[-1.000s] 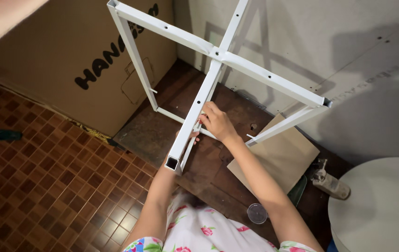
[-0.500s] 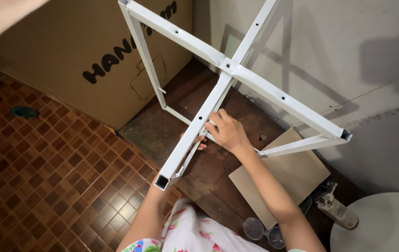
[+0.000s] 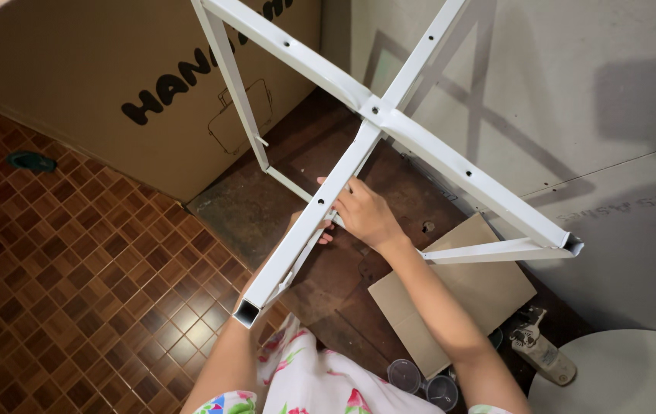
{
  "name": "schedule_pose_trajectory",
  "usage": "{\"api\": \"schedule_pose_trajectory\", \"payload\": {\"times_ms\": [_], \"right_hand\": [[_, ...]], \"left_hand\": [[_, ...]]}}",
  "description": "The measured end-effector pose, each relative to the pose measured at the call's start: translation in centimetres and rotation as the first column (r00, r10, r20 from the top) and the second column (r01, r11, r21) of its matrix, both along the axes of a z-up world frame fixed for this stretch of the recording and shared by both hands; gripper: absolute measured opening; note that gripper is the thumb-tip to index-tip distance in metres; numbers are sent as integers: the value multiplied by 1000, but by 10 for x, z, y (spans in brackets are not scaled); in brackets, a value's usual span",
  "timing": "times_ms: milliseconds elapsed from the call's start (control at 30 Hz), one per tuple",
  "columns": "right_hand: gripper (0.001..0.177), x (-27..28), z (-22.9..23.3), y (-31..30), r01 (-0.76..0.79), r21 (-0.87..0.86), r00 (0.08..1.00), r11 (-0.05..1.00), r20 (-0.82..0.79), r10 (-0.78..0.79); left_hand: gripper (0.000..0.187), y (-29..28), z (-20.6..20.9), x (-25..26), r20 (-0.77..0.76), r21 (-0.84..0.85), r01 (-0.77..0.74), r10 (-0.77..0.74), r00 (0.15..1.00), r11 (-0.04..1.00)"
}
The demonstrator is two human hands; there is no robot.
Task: The person assembles a white metal folding table frame on the floor. They fit the X-shaped leg frame together, attach the side rails, and use a screwdriver to drive screws into the frame joints, working around the structure as it takes shape.
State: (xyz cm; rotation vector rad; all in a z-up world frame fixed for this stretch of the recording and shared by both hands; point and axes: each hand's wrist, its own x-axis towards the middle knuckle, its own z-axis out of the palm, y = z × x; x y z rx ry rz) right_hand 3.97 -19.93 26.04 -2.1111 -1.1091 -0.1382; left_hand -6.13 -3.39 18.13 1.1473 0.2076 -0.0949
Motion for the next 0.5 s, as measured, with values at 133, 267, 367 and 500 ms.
{"api": "schedule_pose_trajectory", "payload": {"times_ms": [133,267,367,500], "right_hand": [[42,5,8,-1,84,-146,996,986,19,-82],[36,12,10,-4,158,-328,987,931,91,-135],[32,15,7,-2,205,-363,974,909,163,-155],[32,15,0,-2,144,-372,978,917,196,-74]], "left_hand": [[51,4,6,-18,189,-159,54,-24,982,986],[52,-3,11,-10,22,-37,-3,4,1000,999],[51,-3,14,-8,4,17,-3,3,1000,1000],[49,0,21,-17,31,-38,-11,12,999,999]]}}
